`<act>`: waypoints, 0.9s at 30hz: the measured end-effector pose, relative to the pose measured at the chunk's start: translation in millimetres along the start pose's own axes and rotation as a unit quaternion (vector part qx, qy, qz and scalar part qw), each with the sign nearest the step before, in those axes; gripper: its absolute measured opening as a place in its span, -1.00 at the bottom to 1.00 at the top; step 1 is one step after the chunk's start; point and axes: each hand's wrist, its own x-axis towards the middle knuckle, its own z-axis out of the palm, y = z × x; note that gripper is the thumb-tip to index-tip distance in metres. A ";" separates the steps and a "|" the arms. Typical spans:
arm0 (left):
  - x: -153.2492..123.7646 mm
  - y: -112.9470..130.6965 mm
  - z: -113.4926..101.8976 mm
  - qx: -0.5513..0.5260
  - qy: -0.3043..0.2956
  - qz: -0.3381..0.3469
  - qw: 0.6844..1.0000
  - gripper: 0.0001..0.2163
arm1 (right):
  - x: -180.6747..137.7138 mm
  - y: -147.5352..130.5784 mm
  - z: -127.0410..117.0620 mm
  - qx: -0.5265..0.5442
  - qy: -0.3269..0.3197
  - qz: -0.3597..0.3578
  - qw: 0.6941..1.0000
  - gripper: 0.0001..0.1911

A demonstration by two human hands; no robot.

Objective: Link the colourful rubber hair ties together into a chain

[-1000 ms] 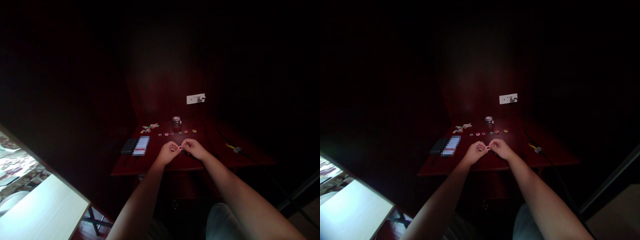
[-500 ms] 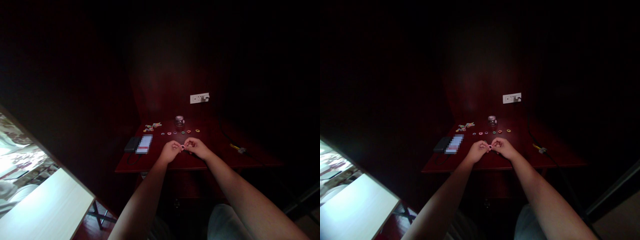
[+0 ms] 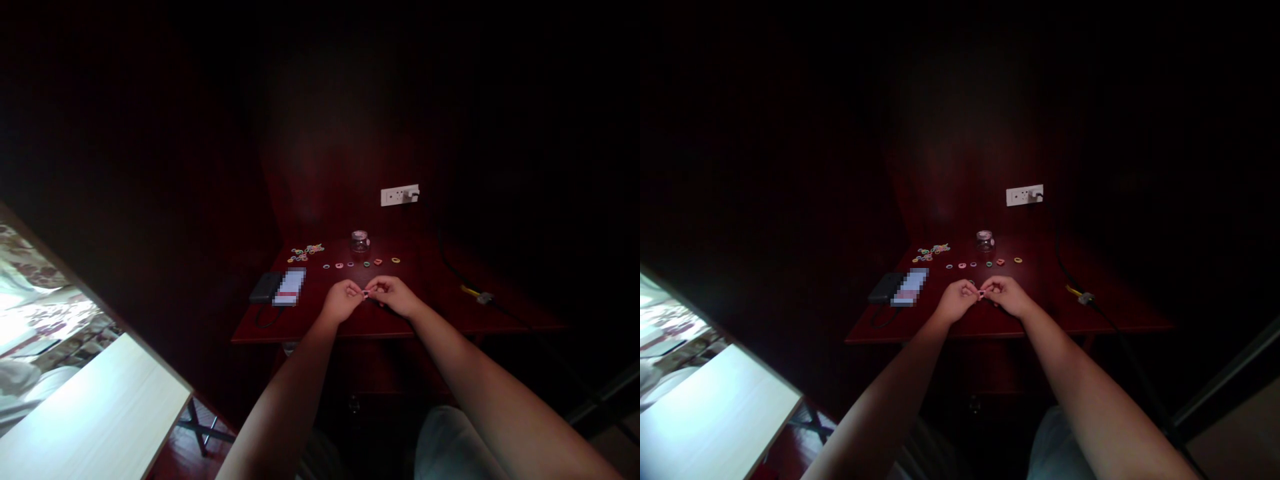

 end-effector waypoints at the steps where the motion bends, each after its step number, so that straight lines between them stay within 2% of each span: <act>1: 0.0 -0.1 0.1 0.001 0.000 0.000 1.000 -0.88 | -0.1 -0.2 0.2 -0.002 0.001 0.000 1.000 -0.75; 7: -1.3 3.4 0.2 -0.036 0.002 -0.006 0.999 -0.89 | 0.0 3.9 -0.3 -0.004 0.010 0.000 1.000 -0.73; 15: -2.9 7.3 -1.0 -0.128 -0.035 0.002 0.991 -0.78 | 1.7 5.3 -0.8 0.036 0.035 0.012 0.999 -0.70; 27: -2.7 9.0 -2.3 -0.128 -0.018 0.012 0.992 -0.79 | 0.5 6.6 -0.9 0.008 0.008 0.002 1.000 -0.65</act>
